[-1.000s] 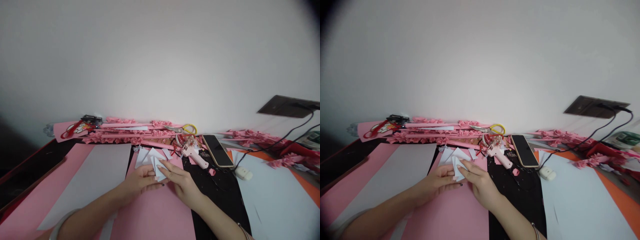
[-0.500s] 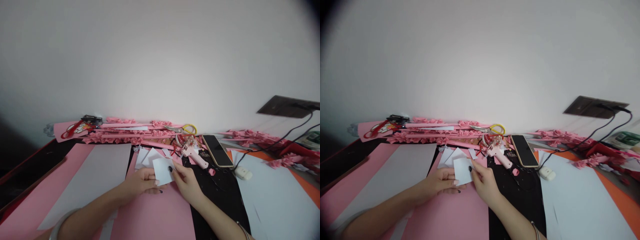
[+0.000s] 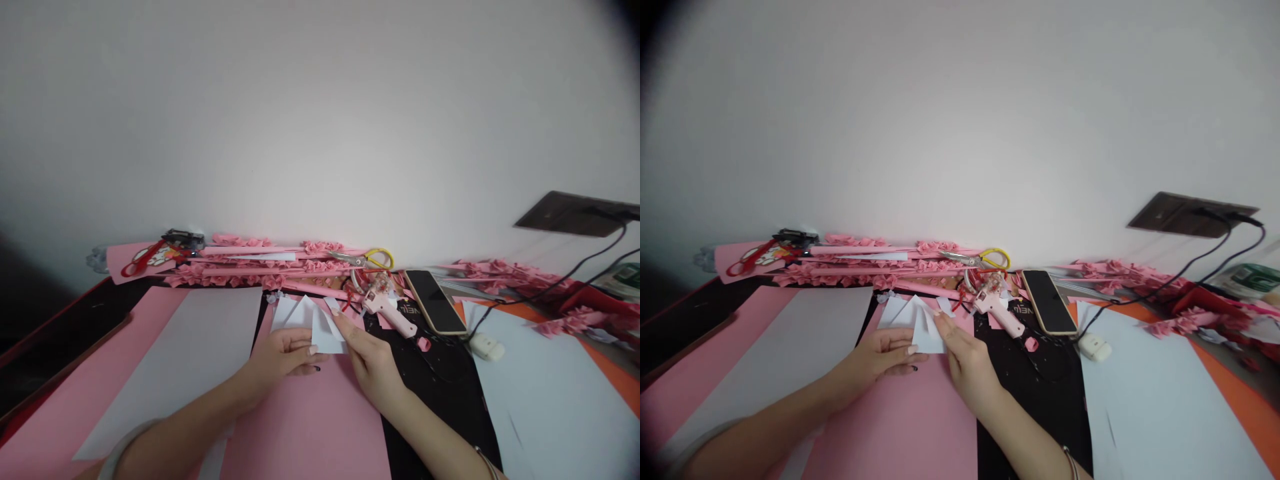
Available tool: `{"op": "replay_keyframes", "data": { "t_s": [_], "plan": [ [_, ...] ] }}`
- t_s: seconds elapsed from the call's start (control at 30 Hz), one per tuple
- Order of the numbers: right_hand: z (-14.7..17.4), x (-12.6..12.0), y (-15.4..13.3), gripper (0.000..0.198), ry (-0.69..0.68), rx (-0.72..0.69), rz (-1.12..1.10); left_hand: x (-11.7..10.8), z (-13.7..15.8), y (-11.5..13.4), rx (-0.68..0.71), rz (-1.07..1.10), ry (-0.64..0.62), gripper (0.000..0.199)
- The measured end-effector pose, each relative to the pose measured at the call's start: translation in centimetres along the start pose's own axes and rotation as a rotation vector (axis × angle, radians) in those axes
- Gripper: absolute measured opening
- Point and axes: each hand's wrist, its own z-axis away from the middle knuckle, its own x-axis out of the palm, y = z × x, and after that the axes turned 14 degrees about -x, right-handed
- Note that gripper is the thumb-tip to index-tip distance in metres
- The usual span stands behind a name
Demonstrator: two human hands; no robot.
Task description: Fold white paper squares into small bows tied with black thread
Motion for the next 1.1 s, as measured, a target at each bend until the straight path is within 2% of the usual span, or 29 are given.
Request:
{"op": "replay_keyframes", "data": {
  "t_s": [0.2, 0.33, 0.53, 0.8, 1.1],
  "plan": [
    [-0.08, -0.20, -0.35, 0.063, -0.174, -0.012, 0.004, 0.08, -0.03, -0.32, 0.034, 0.000, -0.075, 0.039],
    [-0.23, -0.31, -0.47, 0.064, -0.228, -0.040, 0.009, 0.17, 0.10, -0.08, 0.012, -0.002, -0.077, 0.041],
    [-0.46, -0.47, -0.38, 0.065, -0.261, -0.114, 0.038, 0.02, 0.00, -0.06, 0.051, 0.039, -0.131, 0.042],
    [-0.37, -0.28, -0.15, 0.062, -0.276, -0.124, 0.040, 0.13, 0.35, 0.22, -0.007, -0.036, -0.122, 0.047],
    [-0.37, -0.36, 0.09, 0.064, -0.293, -0.151, -0.012, -0.56, 0.18, 0.09, -0.013, 0.010, -0.205, 0.037]
  ]
}}
